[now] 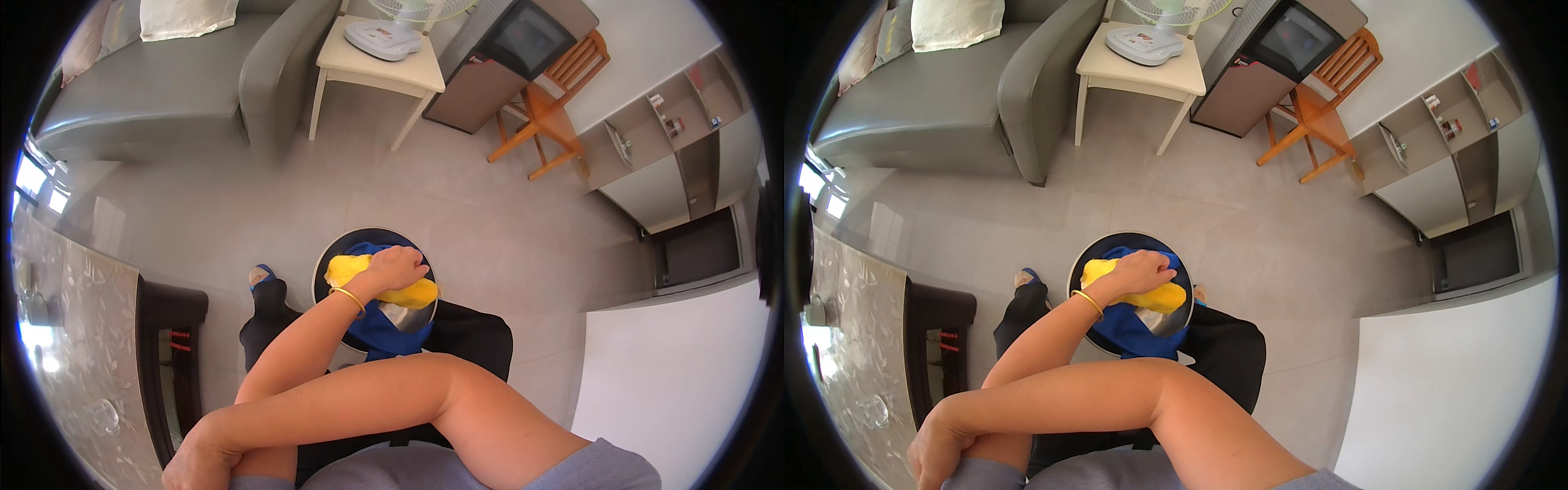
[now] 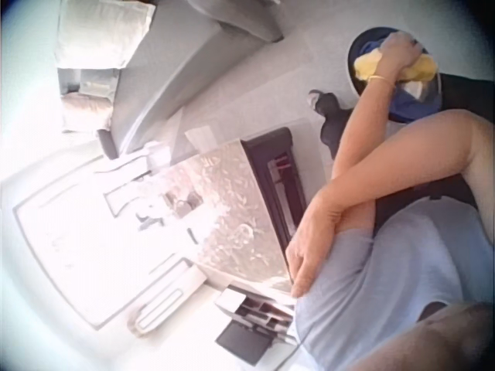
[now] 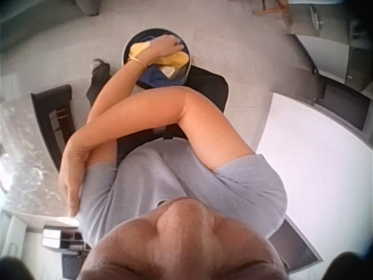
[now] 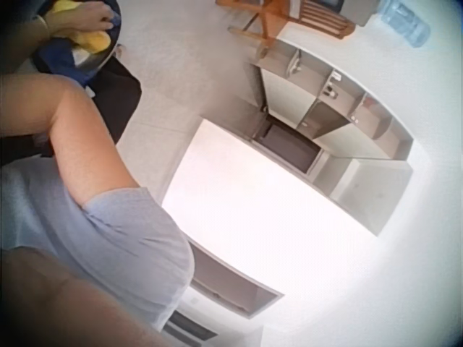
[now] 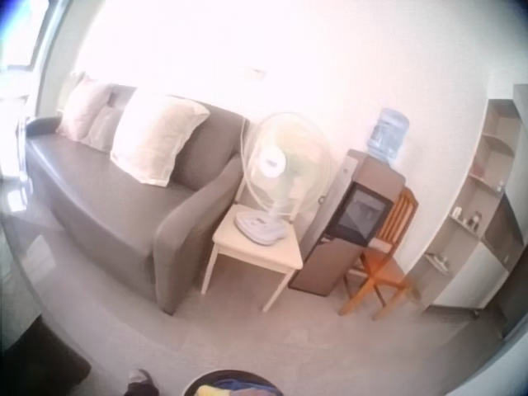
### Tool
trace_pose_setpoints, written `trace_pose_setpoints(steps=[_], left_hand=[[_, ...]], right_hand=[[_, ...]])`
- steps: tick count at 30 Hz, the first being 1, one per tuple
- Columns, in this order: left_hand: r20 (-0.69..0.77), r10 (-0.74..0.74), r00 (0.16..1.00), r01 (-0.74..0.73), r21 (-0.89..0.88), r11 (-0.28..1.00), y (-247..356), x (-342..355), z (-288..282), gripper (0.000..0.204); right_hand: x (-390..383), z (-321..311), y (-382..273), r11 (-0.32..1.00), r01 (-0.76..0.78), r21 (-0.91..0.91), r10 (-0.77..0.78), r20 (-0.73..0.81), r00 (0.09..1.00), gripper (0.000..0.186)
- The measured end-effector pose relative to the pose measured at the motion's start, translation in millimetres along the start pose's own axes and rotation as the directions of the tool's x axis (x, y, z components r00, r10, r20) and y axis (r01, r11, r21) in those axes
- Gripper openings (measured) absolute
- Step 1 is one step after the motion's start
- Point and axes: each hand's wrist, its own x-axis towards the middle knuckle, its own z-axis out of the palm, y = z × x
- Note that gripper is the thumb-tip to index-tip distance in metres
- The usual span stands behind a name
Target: The person rinses and wrings out a yellow cloth and a blue cloth in a bucket of water.
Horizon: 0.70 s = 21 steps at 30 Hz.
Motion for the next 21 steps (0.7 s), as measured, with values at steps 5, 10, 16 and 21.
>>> trace_pose_setpoints(steps=[5,10,16,21], left_hand=[[-0.050,0.022,0.998,-0.023,-0.022,0.999,-5.4,-4.6,-2.9,0.034],[-0.091,0.014,0.996,-0.020,-0.058,0.998,-5.3,-1.8,-12.8,0.034],[-0.111,0.024,0.994,-0.036,-0.109,0.993,-2.4,-1.1,-18.4,0.034],[-0.098,-0.013,0.995,0.000,-0.124,0.992,-6.7,-3.7,-23.2,0.034]], right_hand=[[38.1,3.3,4.4,0.998,0.063,-0.015,-0.063,0.010,0.998,0.043],[69.0,1.8,43.9,0.973,0.121,0.198,-0.131,0.035,0.991,0.043],[71.5,-4.4,43.9,0.988,0.064,0.138,-0.070,0.038,0.997,0.044],[60.8,-5.1,32.6,0.991,0.076,0.112,-0.082,0.051,0.995,0.045]])
